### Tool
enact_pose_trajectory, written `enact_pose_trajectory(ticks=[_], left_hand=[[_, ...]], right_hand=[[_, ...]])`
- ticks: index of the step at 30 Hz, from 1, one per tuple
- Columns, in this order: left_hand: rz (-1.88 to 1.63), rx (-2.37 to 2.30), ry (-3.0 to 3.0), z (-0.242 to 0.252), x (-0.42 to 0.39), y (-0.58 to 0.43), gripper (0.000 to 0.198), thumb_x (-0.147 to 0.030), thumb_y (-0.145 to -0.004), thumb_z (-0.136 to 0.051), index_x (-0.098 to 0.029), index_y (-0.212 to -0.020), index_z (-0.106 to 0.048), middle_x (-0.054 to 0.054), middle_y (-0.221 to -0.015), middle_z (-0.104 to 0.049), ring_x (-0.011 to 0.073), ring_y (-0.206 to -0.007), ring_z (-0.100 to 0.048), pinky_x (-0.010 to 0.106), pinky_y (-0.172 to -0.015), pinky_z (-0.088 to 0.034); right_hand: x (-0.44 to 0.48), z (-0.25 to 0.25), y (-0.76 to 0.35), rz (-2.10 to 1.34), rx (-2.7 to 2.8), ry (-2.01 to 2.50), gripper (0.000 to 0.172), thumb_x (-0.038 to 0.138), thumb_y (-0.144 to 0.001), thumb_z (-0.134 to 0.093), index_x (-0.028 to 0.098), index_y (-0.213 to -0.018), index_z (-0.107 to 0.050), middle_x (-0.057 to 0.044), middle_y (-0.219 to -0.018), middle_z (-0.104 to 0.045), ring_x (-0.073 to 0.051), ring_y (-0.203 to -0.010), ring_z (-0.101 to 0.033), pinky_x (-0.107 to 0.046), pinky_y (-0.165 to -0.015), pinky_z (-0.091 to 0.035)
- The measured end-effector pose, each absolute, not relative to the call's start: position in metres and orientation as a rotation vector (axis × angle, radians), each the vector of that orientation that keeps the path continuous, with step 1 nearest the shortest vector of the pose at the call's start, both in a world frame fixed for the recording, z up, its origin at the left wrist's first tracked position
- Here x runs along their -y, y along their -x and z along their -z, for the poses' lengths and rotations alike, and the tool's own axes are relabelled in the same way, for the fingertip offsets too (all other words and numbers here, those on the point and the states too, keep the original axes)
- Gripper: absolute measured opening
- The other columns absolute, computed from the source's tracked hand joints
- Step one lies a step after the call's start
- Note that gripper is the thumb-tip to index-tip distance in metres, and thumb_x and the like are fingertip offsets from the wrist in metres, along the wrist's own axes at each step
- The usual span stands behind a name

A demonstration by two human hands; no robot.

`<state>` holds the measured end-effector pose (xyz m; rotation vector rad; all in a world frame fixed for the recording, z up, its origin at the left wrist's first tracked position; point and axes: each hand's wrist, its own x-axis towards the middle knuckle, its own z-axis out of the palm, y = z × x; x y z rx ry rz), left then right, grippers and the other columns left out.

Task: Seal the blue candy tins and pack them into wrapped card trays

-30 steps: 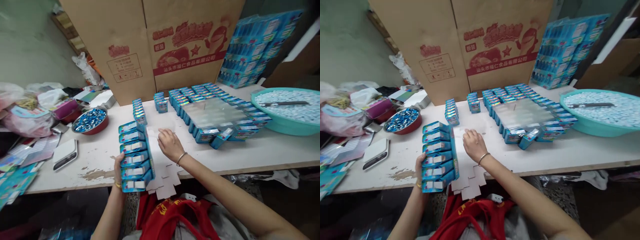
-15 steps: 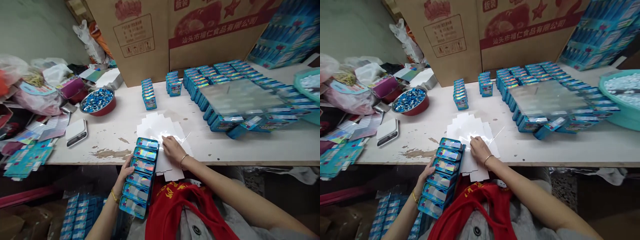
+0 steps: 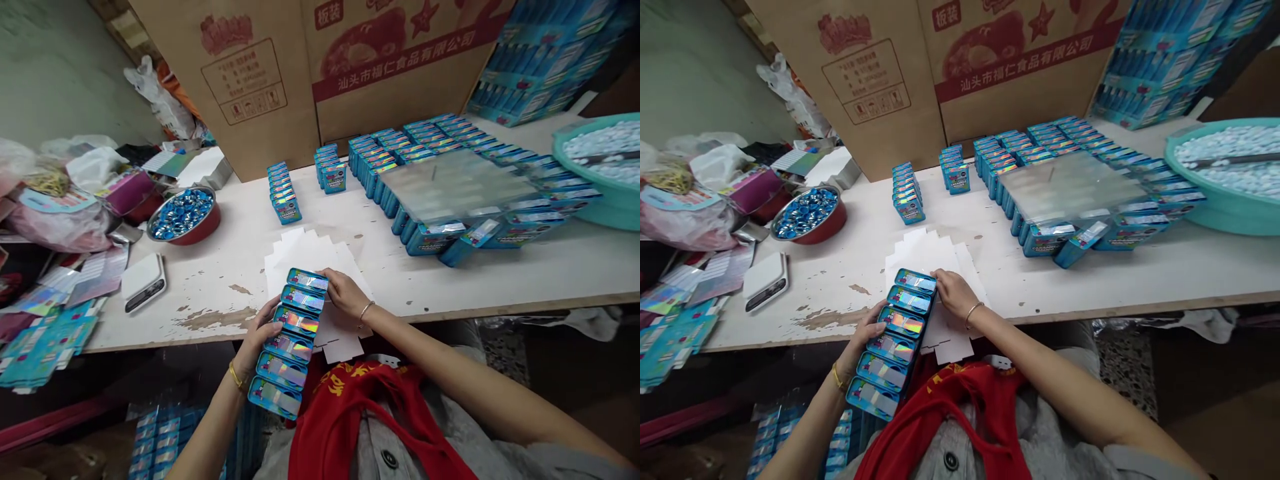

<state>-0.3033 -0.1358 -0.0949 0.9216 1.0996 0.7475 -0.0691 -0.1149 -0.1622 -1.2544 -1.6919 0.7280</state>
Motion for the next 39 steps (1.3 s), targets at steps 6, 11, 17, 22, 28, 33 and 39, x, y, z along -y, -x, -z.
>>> enact_pose_trajectory(ticks=[6, 11, 17, 22, 28, 33, 39], left_hand=[[-0.664, -1.090, -0.933, 0.083, 0.130, 0.292, 0.062, -0.031, -0.063, -0.072, -0.019, -0.122, -0.059, 0.008, -0.108, -0.069, 0.0268, -0.095, -0.065, 0.031, -0.077, -0.050], [-0.652, -1.077, -0.920, 0.081, 0.126, 0.283, 0.067, -0.034, -0.064, -0.071, -0.019, -0.127, -0.054, 0.009, -0.113, -0.067, 0.0277, -0.095, -0.065, 0.031, -0.075, -0.050], [-0.598, -1.043, -0.966, 0.086, 0.113, 0.267, 0.067, -0.040, -0.067, -0.069, -0.017, -0.128, -0.053, 0.011, -0.110, -0.067, 0.0234, -0.084, -0.066, 0.031, -0.073, -0.050], [-0.535, -1.051, -1.086, 0.090, 0.109, 0.266, 0.065, -0.046, -0.069, -0.067, -0.016, -0.126, -0.056, 0.013, -0.112, -0.066, 0.0275, -0.094, -0.064, 0.036, -0.081, -0.049], [-0.482, -1.227, -1.659, 0.087, 0.085, 0.287, 0.037, -0.045, -0.077, -0.063, -0.021, -0.104, -0.069, 0.008, -0.134, -0.051, 0.0278, -0.126, -0.044, 0.035, -0.104, -0.035], [-0.598, -1.205, -2.263, 0.097, 0.047, 0.285, 0.038, -0.031, -0.087, -0.047, -0.022, -0.123, -0.056, 0.010, -0.125, -0.054, 0.0260, -0.118, -0.046, 0.041, -0.100, -0.033], [-0.333, -1.250, -2.790, 0.108, 0.010, 0.255, 0.020, -0.023, -0.086, -0.050, -0.020, -0.101, -0.063, 0.011, -0.104, -0.061, 0.0261, -0.097, -0.051, 0.038, -0.081, -0.035]], right_hand=[[0.108, 0.153, 0.054, -0.627, 1.773, 1.197, 0.028, 0.016, -0.089, -0.035, 0.022, -0.104, -0.057, -0.007, -0.107, -0.067, -0.020, -0.103, -0.060, -0.043, -0.101, -0.036], [0.104, 0.154, 0.046, -0.652, 1.765, 1.181, 0.029, 0.019, -0.089, -0.036, 0.023, -0.107, -0.058, -0.005, -0.105, -0.068, -0.020, -0.099, -0.062, -0.046, -0.103, -0.035], [0.104, 0.162, 0.039, -0.724, 1.708, 1.275, 0.031, 0.022, -0.090, -0.033, 0.020, -0.107, -0.058, -0.007, -0.094, -0.068, -0.020, -0.085, -0.062, -0.035, -0.079, -0.049], [0.112, 0.172, 0.038, -0.632, 1.795, 1.268, 0.049, 0.011, -0.079, -0.041, 0.019, -0.126, -0.050, -0.011, -0.125, -0.060, -0.023, -0.114, -0.055, -0.043, -0.100, -0.041], [0.111, 0.179, 0.047, -0.631, 1.626, 1.384, 0.025, 0.019, -0.090, -0.040, 0.022, -0.095, -0.064, -0.008, -0.100, -0.069, -0.021, -0.096, -0.064, -0.037, -0.086, -0.050], [0.104, 0.176, 0.056, -0.484, 1.541, 1.341, 0.025, 0.024, -0.092, -0.043, 0.020, -0.102, -0.066, -0.009, -0.106, -0.068, -0.021, -0.100, -0.062, -0.038, -0.091, -0.048], [0.102, 0.152, 0.063, -0.133, 1.606, 1.528, 0.028, 0.023, -0.090, -0.045, 0.019, -0.102, -0.070, -0.009, -0.089, -0.060, -0.022, -0.088, -0.053, -0.037, -0.080, -0.044]])
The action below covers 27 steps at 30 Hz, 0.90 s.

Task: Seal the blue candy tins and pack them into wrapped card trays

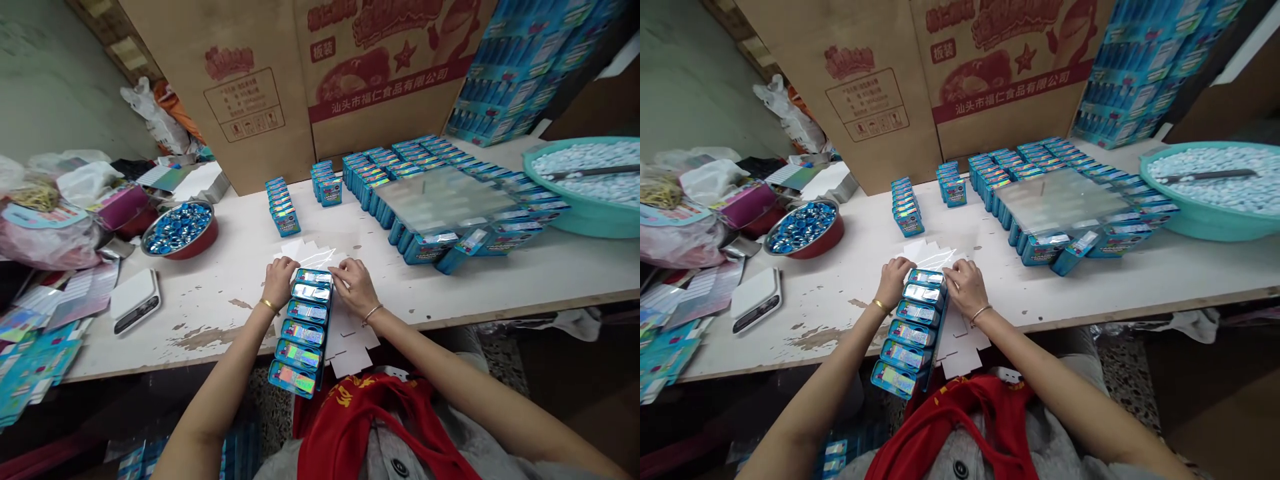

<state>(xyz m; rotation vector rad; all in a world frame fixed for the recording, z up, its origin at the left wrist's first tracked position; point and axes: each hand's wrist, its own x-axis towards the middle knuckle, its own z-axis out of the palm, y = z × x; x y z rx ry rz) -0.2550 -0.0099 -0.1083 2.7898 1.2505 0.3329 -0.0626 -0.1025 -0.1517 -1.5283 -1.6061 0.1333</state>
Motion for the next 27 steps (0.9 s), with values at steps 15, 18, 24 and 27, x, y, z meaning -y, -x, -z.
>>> enact_pose_trajectory(ticks=[15, 18, 24, 27], left_hand=[[-0.338, -1.298, -2.280, 0.084, -0.002, 0.256, 0.020, -0.026, -0.074, -0.051, -0.017, -0.059, -0.061, 0.000, -0.056, -0.058, 0.0137, -0.058, -0.051, 0.025, -0.056, -0.033], [-0.354, -1.322, -2.623, 0.076, 0.006, 0.255, 0.023, -0.022, -0.075, -0.050, -0.017, -0.056, -0.059, 0.004, -0.059, -0.060, 0.0159, -0.062, -0.053, 0.029, -0.061, -0.032], [-0.362, -1.335, -2.298, 0.082, 0.007, 0.260, 0.024, -0.025, -0.077, -0.048, -0.017, -0.058, -0.060, 0.001, -0.057, -0.059, 0.0139, -0.058, -0.052, 0.026, -0.058, -0.033], [-0.375, -1.327, -2.274, 0.083, 0.004, 0.265, 0.023, -0.023, -0.076, -0.049, -0.017, -0.056, -0.058, -0.001, -0.053, -0.055, 0.0123, -0.054, -0.048, 0.026, -0.054, -0.031]], right_hand=[[0.108, 0.117, 0.066, -0.050, 1.677, 1.596, 0.024, 0.020, -0.087, -0.048, 0.019, -0.091, -0.072, -0.004, -0.073, -0.063, -0.016, -0.071, -0.058, -0.026, -0.065, -0.042], [0.111, 0.113, 0.071, -0.037, 1.647, 1.655, 0.024, 0.018, -0.085, -0.048, 0.019, -0.092, -0.071, -0.004, -0.075, -0.065, -0.016, -0.071, -0.059, -0.026, -0.064, -0.041], [0.114, 0.106, 0.081, 0.055, 1.680, 1.714, 0.024, 0.016, -0.085, -0.047, 0.018, -0.093, -0.070, -0.005, -0.078, -0.066, -0.017, -0.072, -0.058, -0.027, -0.063, -0.038], [0.114, 0.104, 0.086, 0.132, 1.746, 1.753, 0.023, 0.015, -0.085, -0.047, 0.017, -0.089, -0.069, -0.005, -0.077, -0.066, -0.017, -0.070, -0.056, -0.028, -0.061, -0.035]])
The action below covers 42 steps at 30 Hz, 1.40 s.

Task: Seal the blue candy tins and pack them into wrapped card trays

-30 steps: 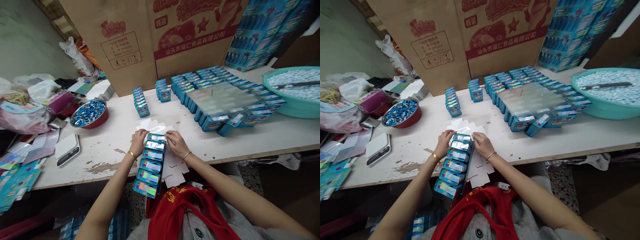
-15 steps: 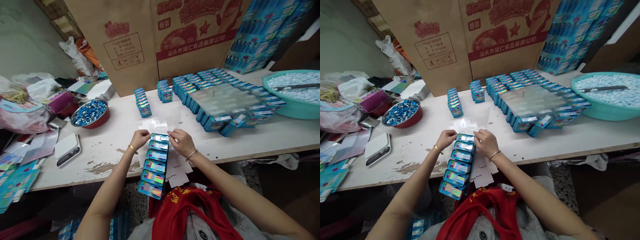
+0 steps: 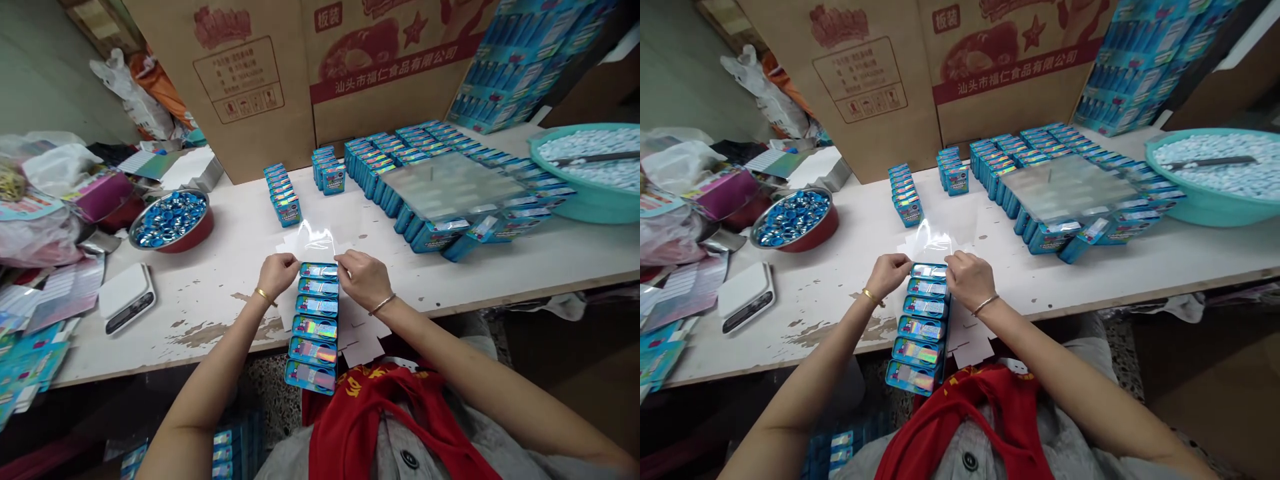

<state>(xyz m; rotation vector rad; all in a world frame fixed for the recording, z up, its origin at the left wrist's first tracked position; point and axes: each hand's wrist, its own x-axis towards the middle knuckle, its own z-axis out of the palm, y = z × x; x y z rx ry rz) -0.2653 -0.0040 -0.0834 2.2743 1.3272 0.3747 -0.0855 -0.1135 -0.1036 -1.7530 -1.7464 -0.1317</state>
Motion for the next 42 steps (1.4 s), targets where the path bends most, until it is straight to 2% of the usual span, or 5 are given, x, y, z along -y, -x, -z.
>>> enact_pose_trajectory(ticks=[12, 25, 33, 39, 42], left_hand=[[-0.743, -0.960, -3.112, 0.094, 0.028, 0.293, 0.026, -0.022, -0.090, -0.048, -0.019, -0.065, -0.058, 0.003, -0.062, -0.057, 0.0171, -0.063, -0.049, 0.032, -0.063, -0.031], [-0.545, -1.175, -2.755, 0.135, 0.028, 0.305, 0.023, -0.020, -0.088, -0.043, -0.020, -0.067, -0.054, 0.003, -0.063, -0.057, 0.0183, -0.065, -0.052, 0.031, -0.064, -0.032], [-0.484, -0.943, -2.933, 0.127, 0.031, 0.315, 0.023, -0.020, -0.088, -0.042, -0.021, -0.067, -0.051, 0.005, -0.067, -0.057, 0.0205, -0.066, -0.048, 0.033, -0.064, -0.031], [-0.498, -1.000, -2.839, 0.135, 0.029, 0.313, 0.019, -0.020, -0.087, -0.044, -0.020, -0.071, -0.053, 0.004, -0.069, -0.059, 0.0195, -0.067, -0.050, 0.032, -0.065, -0.031], [-0.483, -1.002, -2.827, 0.137, 0.027, 0.312, 0.021, -0.019, -0.088, -0.043, -0.021, -0.070, -0.054, 0.004, -0.067, -0.058, 0.0194, -0.067, -0.051, 0.032, -0.064, -0.031]], right_hand=[[0.134, 0.124, 0.098, 0.417, 1.831, 1.624, 0.025, 0.016, -0.093, -0.041, 0.014, -0.103, -0.063, -0.004, -0.069, -0.061, -0.017, -0.065, -0.050, -0.031, -0.061, -0.031], [0.134, 0.143, 0.109, 0.030, 1.533, 2.091, 0.027, 0.043, -0.086, -0.051, 0.018, -0.079, -0.060, -0.002, -0.059, -0.061, -0.016, -0.056, -0.055, -0.027, -0.056, -0.027], [0.132, 0.147, 0.113, -0.001, 1.677, 2.023, 0.030, 0.023, -0.091, -0.042, 0.019, -0.067, -0.059, -0.003, -0.059, -0.063, -0.013, -0.055, -0.055, -0.028, -0.056, -0.025], [0.128, 0.157, 0.109, -0.045, 1.682, 1.993, 0.023, 0.032, -0.091, -0.047, 0.017, -0.089, -0.065, -0.002, -0.065, -0.066, -0.014, -0.058, -0.057, -0.026, -0.057, -0.027], [0.126, 0.161, 0.108, -0.105, 1.709, 1.970, 0.026, 0.028, -0.092, -0.043, 0.018, -0.083, -0.065, -0.003, -0.068, -0.067, -0.014, -0.061, -0.059, -0.026, -0.058, -0.029]])
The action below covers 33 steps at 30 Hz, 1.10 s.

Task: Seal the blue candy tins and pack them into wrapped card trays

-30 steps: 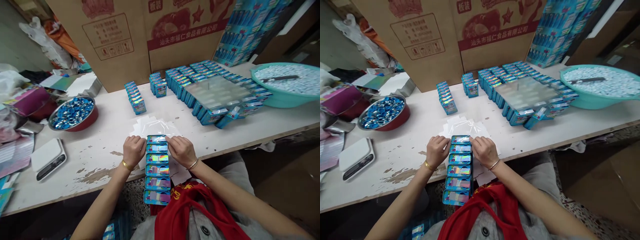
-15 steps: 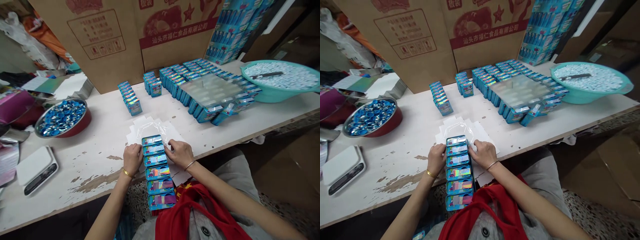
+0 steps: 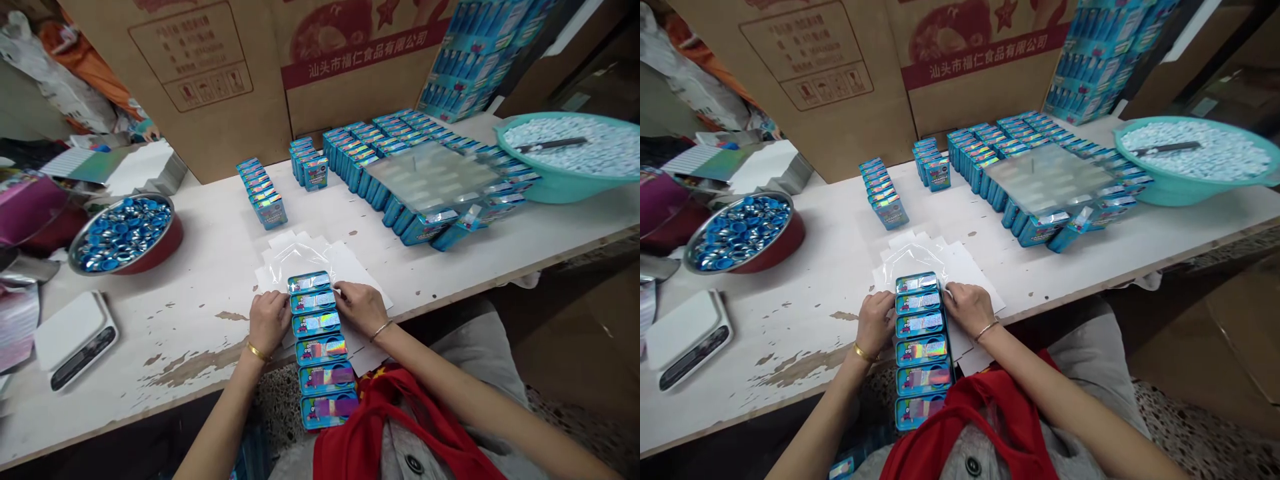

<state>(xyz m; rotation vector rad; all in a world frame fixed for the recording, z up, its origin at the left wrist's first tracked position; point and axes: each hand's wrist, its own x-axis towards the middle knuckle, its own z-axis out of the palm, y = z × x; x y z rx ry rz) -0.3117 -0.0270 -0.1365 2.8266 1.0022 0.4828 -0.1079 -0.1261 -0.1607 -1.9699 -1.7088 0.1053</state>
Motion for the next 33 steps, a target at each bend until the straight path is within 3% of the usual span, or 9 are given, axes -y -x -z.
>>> enact_pose_trajectory(ticks=[3, 8, 10, 13, 16, 28, 33], left_hand=[[-0.451, -1.031, -2.838, 0.138, 0.026, 0.312, 0.022, -0.020, -0.088, -0.043, -0.021, -0.068, -0.053, 0.004, -0.066, -0.057, 0.0198, -0.066, -0.050, 0.032, -0.063, -0.030], [-0.430, -0.972, -2.832, 0.140, 0.025, 0.314, 0.022, -0.018, -0.087, -0.041, -0.021, -0.069, -0.051, 0.003, -0.065, -0.055, 0.0188, -0.065, -0.049, 0.031, -0.065, -0.032], [-0.431, -0.935, -2.819, 0.140, 0.024, 0.315, 0.020, -0.018, -0.087, -0.041, -0.021, -0.070, -0.051, 0.003, -0.066, -0.055, 0.0187, -0.065, -0.049, 0.031, -0.066, -0.032], [-0.460, -0.900, -2.794, 0.141, 0.022, 0.316, 0.019, -0.018, -0.087, -0.041, -0.021, -0.072, -0.051, 0.003, -0.066, -0.055, 0.0186, -0.066, -0.049, 0.031, -0.067, -0.033], [-0.479, -0.956, -2.735, 0.144, 0.023, 0.314, 0.017, -0.018, -0.086, -0.041, -0.021, -0.073, -0.051, 0.003, -0.067, -0.056, 0.0184, -0.067, -0.050, 0.031, -0.067, -0.033], [-0.455, -0.953, -2.718, 0.136, 0.053, 0.327, 0.020, -0.015, -0.083, -0.039, -0.021, -0.064, -0.040, 0.002, -0.062, -0.050, 0.0172, -0.062, -0.045, 0.031, -0.066, -0.034], [-0.451, -1.012, -2.640, 0.132, 0.058, 0.328, 0.022, -0.020, -0.084, -0.040, -0.022, -0.063, -0.037, 0.001, -0.062, -0.051, 0.0171, -0.063, -0.047, 0.031, -0.067, -0.035]], right_hand=[[0.125, 0.163, 0.108, -0.208, 1.623, 1.959, 0.025, 0.031, -0.091, -0.044, 0.018, -0.084, -0.064, -0.002, -0.067, -0.066, -0.014, -0.062, -0.059, -0.025, -0.058, -0.032], [0.118, 0.162, 0.105, -0.381, 1.366, 2.001, 0.037, 0.042, -0.086, -0.050, 0.018, -0.113, -0.058, 0.002, -0.062, -0.062, -0.015, -0.057, -0.058, -0.024, -0.056, -0.035], [0.114, 0.162, 0.103, -0.430, 1.316, 1.986, 0.038, 0.041, -0.086, -0.049, 0.018, -0.116, -0.057, 0.003, -0.061, -0.061, -0.015, -0.056, -0.057, -0.024, -0.055, -0.035], [0.111, 0.162, 0.101, -0.501, 1.313, 1.934, 0.025, 0.039, -0.088, -0.045, 0.021, -0.092, -0.062, 0.003, -0.057, -0.059, -0.014, -0.053, -0.054, -0.024, -0.054, -0.034], [0.112, 0.163, 0.103, -0.480, 1.417, 1.939, 0.026, 0.034, -0.088, -0.043, 0.022, -0.070, -0.057, 0.001, -0.059, -0.060, -0.014, -0.055, -0.054, -0.024, -0.054, -0.031], [0.145, 0.145, 0.119, -0.528, 1.694, 2.047, 0.018, 0.023, -0.088, -0.044, 0.022, -0.074, -0.055, -0.001, -0.068, -0.066, -0.015, -0.060, -0.058, -0.026, -0.054, -0.025], [0.149, 0.139, 0.120, -0.440, 1.618, 2.150, 0.014, 0.033, -0.086, -0.049, 0.022, -0.081, -0.057, 0.001, -0.058, -0.061, -0.017, -0.053, -0.056, -0.027, -0.051, -0.022]])
